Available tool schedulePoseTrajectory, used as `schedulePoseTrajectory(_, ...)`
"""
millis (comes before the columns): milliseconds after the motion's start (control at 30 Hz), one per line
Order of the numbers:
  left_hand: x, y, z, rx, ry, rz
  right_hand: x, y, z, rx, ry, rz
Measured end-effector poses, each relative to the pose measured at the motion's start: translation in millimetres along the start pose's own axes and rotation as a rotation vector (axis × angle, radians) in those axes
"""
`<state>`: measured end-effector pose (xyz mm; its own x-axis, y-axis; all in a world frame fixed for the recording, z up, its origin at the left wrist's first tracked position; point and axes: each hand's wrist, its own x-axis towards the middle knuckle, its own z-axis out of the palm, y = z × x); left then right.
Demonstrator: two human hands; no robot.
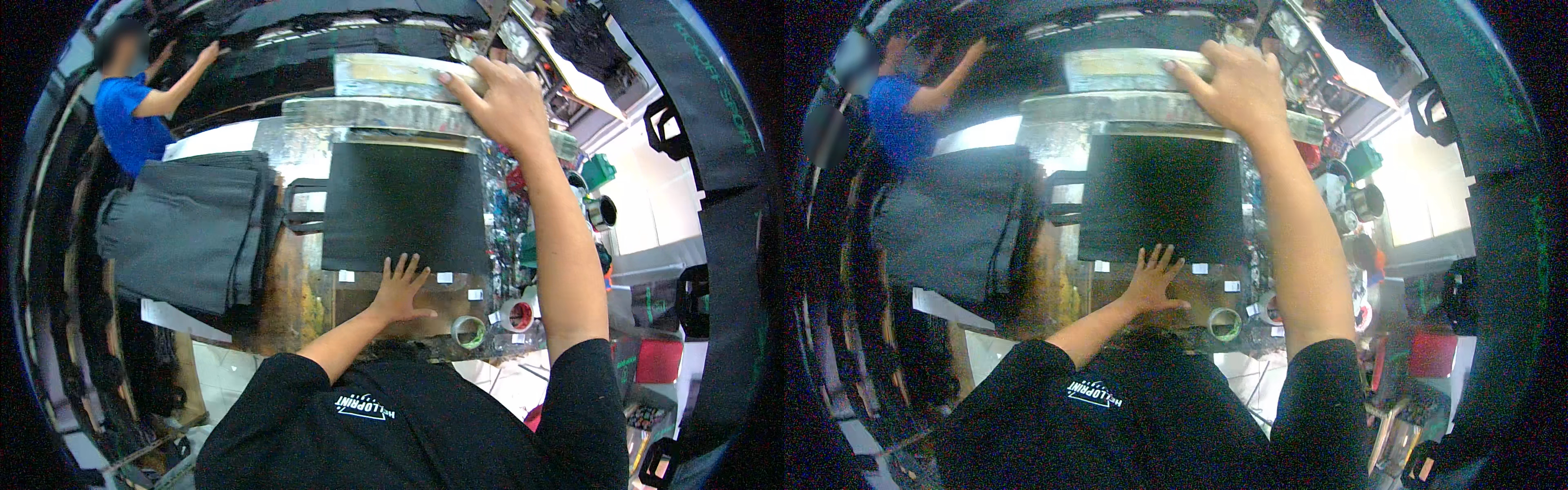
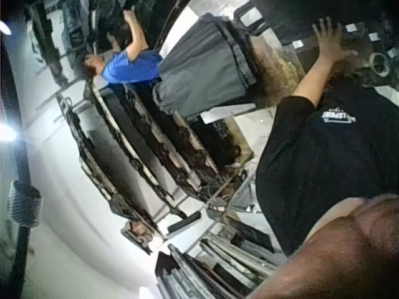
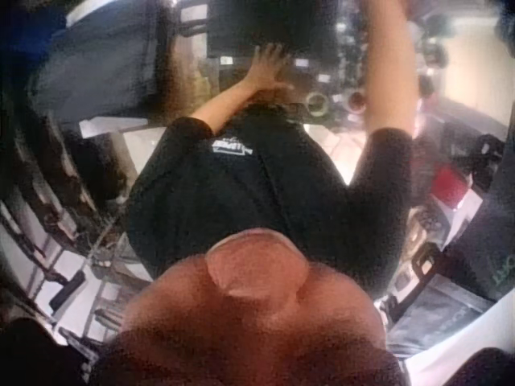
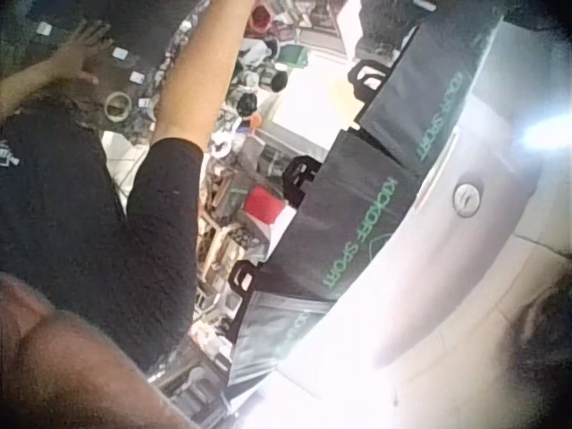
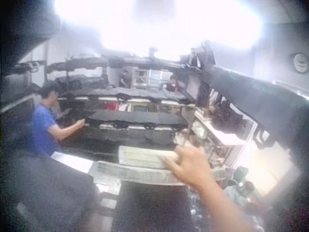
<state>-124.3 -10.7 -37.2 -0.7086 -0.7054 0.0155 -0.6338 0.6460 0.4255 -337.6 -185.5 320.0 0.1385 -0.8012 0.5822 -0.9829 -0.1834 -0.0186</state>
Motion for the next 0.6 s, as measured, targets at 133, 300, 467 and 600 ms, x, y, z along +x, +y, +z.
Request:
schedulePoseTrajectory(133, 18.0, -0.3, -88.0, -0.242, 0.214, -0.11, -8.2, -2.7, -4.4, -0.02, -0.021, 0.012)
schedulePoseTrajectory(300, -5.6, -21.6, -205.7, -1.778, 0.564, -0.002, -79.0, -22.8, 6.2, 0.003, -0.041, 0.005)
schedulePoseTrajectory(467, -67.5, -11.0, -189.4, -2.114, 0.485, -0.548, -180.2, -41.0, 31.1, 0.031, -0.431, -0.019)
schedulePoseTrajectory(600, -86.9, -36.8, -106.5, -1.93, 0.391, -0.748, -233.2, -30.2, 97.4, 0.057, -0.486, -0.038)
